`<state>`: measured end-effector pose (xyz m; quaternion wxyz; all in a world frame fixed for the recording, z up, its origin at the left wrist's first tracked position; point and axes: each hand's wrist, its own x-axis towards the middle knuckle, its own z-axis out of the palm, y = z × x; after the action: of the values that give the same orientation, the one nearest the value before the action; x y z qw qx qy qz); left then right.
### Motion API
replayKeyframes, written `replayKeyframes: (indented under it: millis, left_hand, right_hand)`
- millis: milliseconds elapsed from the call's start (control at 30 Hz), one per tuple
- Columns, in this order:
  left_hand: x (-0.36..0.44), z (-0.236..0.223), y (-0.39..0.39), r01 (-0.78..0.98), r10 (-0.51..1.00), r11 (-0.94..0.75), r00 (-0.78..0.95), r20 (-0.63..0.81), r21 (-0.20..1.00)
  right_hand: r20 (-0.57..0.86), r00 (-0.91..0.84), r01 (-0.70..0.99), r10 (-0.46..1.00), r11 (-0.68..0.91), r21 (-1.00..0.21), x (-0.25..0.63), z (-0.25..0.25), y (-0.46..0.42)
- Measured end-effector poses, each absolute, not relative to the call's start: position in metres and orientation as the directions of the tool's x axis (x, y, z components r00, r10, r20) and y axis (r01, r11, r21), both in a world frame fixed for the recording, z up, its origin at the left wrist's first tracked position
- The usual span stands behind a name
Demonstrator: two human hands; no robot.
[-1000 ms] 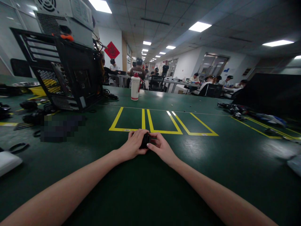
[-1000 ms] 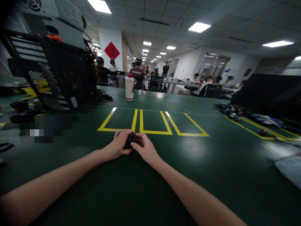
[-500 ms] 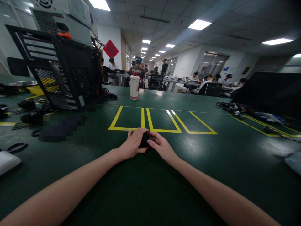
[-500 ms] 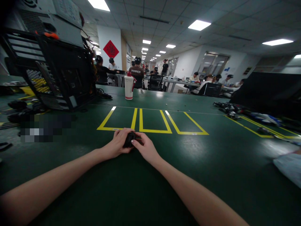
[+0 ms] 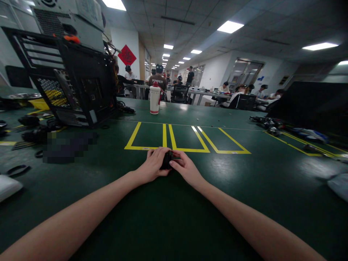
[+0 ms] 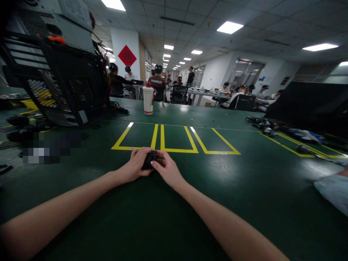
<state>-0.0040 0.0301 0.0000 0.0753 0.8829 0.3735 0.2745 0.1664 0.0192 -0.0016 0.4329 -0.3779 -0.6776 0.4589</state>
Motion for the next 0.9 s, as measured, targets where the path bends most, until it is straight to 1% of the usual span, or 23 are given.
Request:
replayKeyframes:
  millis: [100,300,600,800,900]
  left_hand:
    - [-0.0044,0.0015,0.0292,0.621,0.706,-0.706,0.572,0.418,0.342]
    - [-0.0053,0.0043,0.0273,0.614,0.706,-0.707,0.581,0.406,0.351]
    - [-0.0042,-0.0008,0.0299,0.614,0.699,-0.712,0.572,0.429,0.342]
    - [-0.0035,-0.001,0.0298,0.611,0.695,-0.715,0.57,0.438,0.341]
    - [-0.0039,0.0003,0.0295,0.609,0.695,-0.715,0.572,0.434,0.343]
  right_hand:
    - [0.224,-0.348,0.121,0.91,0.281,-0.952,0.1669,-0.002,0.019]
    - [0.249,-0.366,0.032,0.897,0.28,-0.959,0.1662,-0.0019,0.0162]
    - [0.231,-0.337,0.104,0.913,0.28,-0.954,0.1663,-0.0011,0.0182]
    - [0.273,-0.339,0.023,0.9,0.298,-0.954,0.1666,-0.0033,0.0176]
    - [0.287,-0.331,0.008,0.899,0.307,-0.952,0.1666,-0.0043,0.0189]
